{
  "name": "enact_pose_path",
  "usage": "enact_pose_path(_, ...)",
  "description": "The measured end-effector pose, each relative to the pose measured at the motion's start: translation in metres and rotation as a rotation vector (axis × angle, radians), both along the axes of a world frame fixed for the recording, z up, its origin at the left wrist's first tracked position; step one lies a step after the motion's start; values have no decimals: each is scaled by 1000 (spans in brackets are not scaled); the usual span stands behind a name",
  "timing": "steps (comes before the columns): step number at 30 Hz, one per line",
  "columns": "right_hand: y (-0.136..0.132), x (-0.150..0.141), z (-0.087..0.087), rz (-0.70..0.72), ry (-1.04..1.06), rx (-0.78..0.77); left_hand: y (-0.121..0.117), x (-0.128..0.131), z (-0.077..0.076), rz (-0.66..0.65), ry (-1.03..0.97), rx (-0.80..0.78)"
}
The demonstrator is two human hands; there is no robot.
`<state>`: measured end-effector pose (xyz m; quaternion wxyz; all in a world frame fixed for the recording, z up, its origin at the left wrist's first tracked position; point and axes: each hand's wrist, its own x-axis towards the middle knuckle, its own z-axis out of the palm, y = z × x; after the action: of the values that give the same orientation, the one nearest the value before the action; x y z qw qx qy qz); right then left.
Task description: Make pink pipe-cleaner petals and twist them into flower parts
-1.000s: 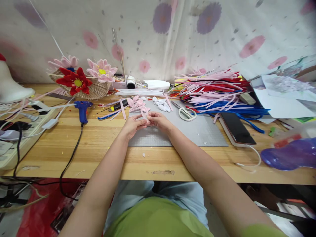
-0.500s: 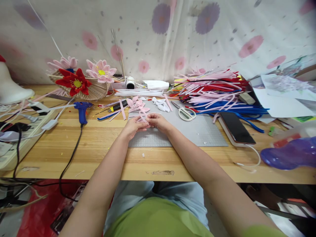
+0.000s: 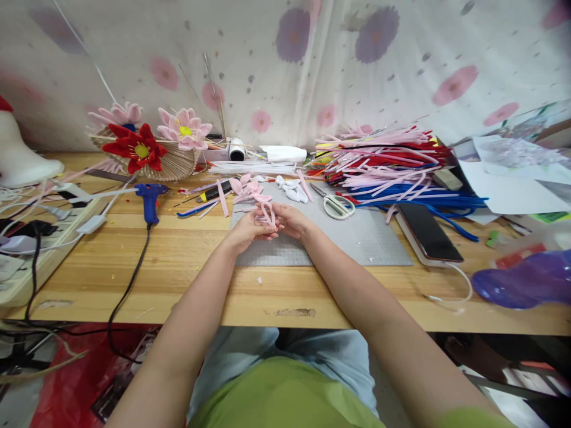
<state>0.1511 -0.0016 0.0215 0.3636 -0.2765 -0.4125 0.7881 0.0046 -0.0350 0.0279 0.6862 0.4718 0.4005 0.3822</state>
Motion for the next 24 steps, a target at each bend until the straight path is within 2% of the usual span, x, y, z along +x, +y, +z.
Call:
enact_pose_path(5, 5, 1, -3, -60, -24, -4, 0, 6, -4, -10, -12, -44)
enact_pose_path(15, 9, 6, -6, -72, -71, 89, -3, 7, -3, -2, 30, -78)
enact_pose_path(24, 9, 2, -2, -214, -10, -1, -6, 13, 2, 63, 108, -25)
